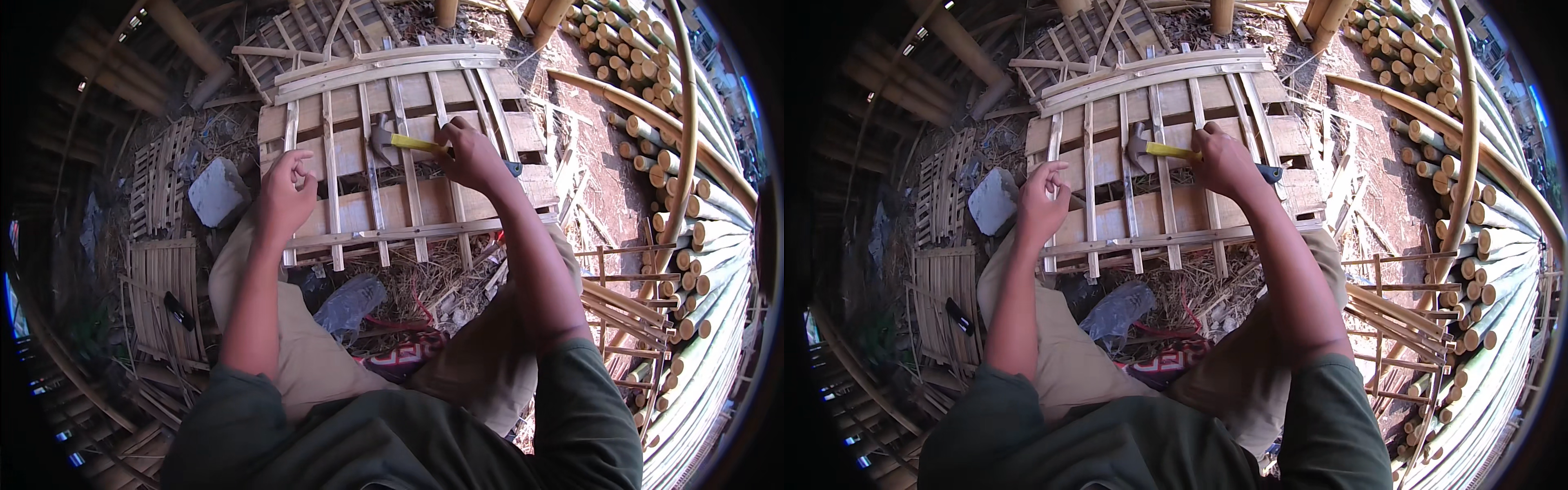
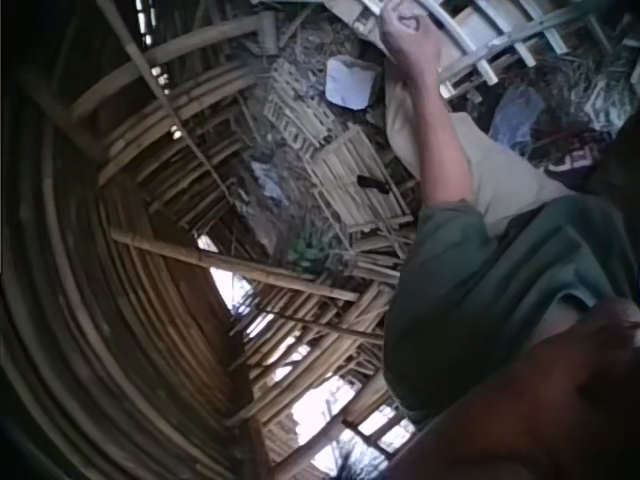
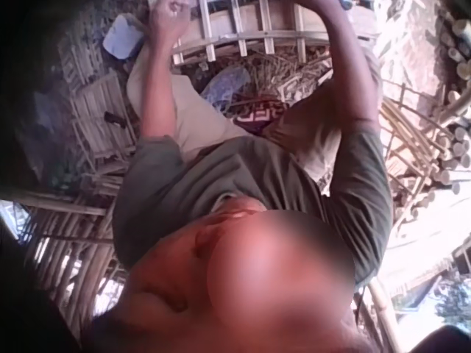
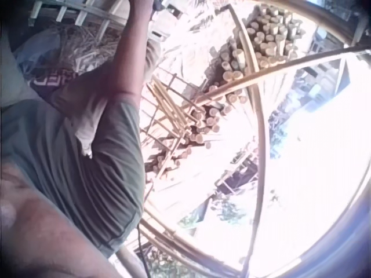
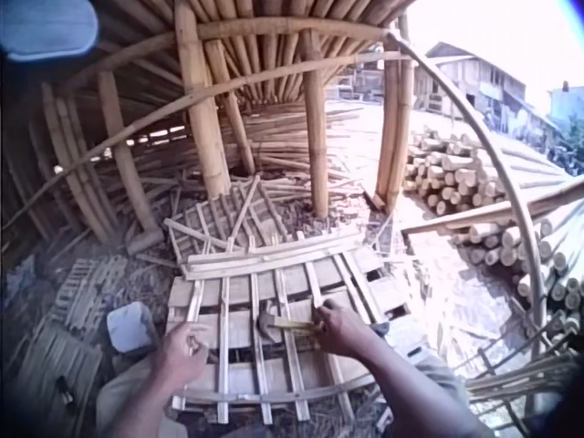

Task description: The person arranges wooden slats onto a wooden frame, takes nails out of a plastic bag, and hammers the nails into the slats using a hammer.

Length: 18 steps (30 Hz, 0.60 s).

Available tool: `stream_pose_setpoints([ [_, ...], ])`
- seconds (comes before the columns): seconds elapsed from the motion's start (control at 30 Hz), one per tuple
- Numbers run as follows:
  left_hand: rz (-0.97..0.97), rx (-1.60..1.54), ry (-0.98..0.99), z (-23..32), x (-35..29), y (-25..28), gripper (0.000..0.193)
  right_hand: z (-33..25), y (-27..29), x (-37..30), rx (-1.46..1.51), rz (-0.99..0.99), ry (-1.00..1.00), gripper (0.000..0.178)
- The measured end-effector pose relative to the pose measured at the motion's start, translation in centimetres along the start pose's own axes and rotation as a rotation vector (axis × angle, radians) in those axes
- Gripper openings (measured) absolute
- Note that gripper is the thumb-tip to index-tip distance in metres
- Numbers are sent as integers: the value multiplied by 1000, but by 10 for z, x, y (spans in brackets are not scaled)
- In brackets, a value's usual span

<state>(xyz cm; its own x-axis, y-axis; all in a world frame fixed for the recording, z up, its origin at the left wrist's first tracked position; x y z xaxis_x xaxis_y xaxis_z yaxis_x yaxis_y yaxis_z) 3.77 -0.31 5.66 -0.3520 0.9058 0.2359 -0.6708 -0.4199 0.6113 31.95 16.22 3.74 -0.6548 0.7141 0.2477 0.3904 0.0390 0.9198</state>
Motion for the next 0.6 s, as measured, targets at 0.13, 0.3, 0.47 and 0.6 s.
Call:
stream_pose_setpoints([
  [0.13, -370, -386, -49, 50, -15, -8, 20, 2, -5, -4, -33, -12, 26, 9],
  [0.3, -382, -244, -338, 75, -27, -50, 19, 3, -8, -13, -69, 51, 76, 8],
  [0.47, -364, -224, -398, 106, -5, -116, 24, 7, 4, -19, -228, 85, -168, 16],
  [0.6, -331, -112, -440, 141, 19, -191, 32, 35, 38, -24, -266, 246, -612, 22],
])
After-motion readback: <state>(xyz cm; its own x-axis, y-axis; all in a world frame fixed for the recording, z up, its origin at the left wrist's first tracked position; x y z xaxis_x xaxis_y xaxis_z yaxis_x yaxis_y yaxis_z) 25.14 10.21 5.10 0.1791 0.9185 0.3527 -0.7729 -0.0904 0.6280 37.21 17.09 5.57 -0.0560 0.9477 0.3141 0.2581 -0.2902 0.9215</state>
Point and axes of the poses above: each hand's wrist, its own x-axis towards the middle knuckle, its own y-axis out of the back of the hand, z = x × y, the point moved 1 cm from there along x, towards the middle knuckle, and after that the axes turned 11 degrees about -x, right-handed, at the moved point
